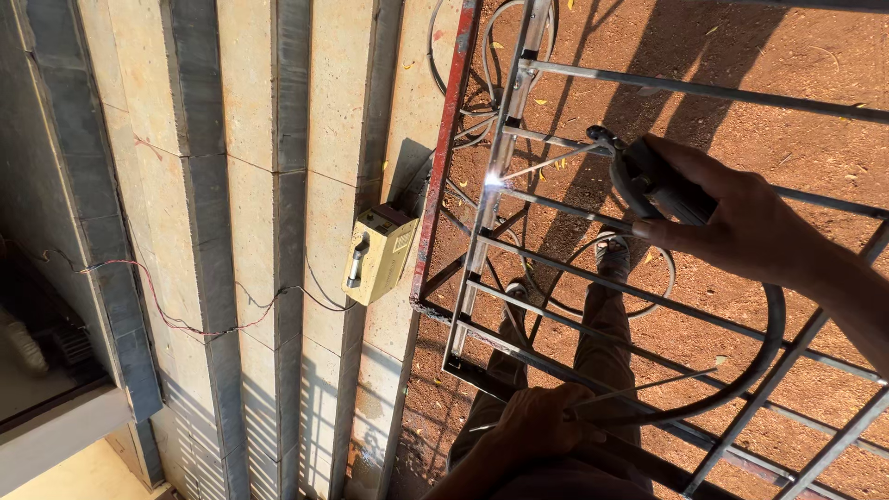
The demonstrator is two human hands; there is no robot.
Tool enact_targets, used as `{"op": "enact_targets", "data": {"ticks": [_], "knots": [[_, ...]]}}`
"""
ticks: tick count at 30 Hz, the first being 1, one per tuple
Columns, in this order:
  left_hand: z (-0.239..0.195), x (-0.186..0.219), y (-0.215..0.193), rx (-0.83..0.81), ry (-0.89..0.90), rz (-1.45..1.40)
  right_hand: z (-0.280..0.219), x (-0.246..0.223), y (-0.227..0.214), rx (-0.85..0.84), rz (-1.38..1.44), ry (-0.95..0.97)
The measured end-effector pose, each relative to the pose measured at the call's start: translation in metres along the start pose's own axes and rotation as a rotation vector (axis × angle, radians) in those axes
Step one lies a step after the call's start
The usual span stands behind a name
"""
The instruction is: The person welds metal bars onto a frame using an electrode holder and a welding rod, moving along the joints to fuse the metal parts.
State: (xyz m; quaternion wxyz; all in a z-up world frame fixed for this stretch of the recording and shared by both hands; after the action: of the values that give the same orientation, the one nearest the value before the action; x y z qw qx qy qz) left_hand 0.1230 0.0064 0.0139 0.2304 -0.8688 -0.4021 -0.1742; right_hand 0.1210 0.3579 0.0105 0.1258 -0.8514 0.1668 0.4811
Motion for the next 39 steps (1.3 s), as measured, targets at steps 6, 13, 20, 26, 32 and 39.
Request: {"op": "enact_targets", "data": {"ticks": [6,13,20,26,32,39], "knots": [[0.000,0.002,-0.007,0.005,-0.013,0.001,0.001,-0.002,0.000,-0.012,0.017,0.013],[-0.001,0.006,-0.013,-0.049,-0.049,0.008,0.001,0.006,0.002,-0.026,-0.046,0.030],[0.000,0.010,-0.013,-0.088,-0.005,0.014,0.001,0.005,0.002,-0.038,-0.018,-0.099],[0.001,0.005,0.000,-0.174,-0.001,0.090,0.003,0.000,0.002,-0.046,0.054,-0.136],[0.000,-0.001,0.002,-0.221,-0.002,0.133,0.003,-0.003,0.002,-0.047,0.039,-0.081],[-0.008,-0.042,-0.053,0.039,-0.153,0.028,0.002,-0.013,-0.001,-0.041,0.040,-0.148]]}}
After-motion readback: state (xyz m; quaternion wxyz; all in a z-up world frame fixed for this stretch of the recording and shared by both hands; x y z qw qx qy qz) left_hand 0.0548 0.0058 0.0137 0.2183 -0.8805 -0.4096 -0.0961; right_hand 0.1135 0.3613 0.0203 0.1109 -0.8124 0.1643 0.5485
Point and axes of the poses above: each hand's wrist, its own z-axis towards the middle knuckle, its own y-axis out of the palm, x = y × z, the point moved 10 cm from there along z, towards the middle knuckle, and after that the axes turned 15 degrees about z, right-handed, at the moved point
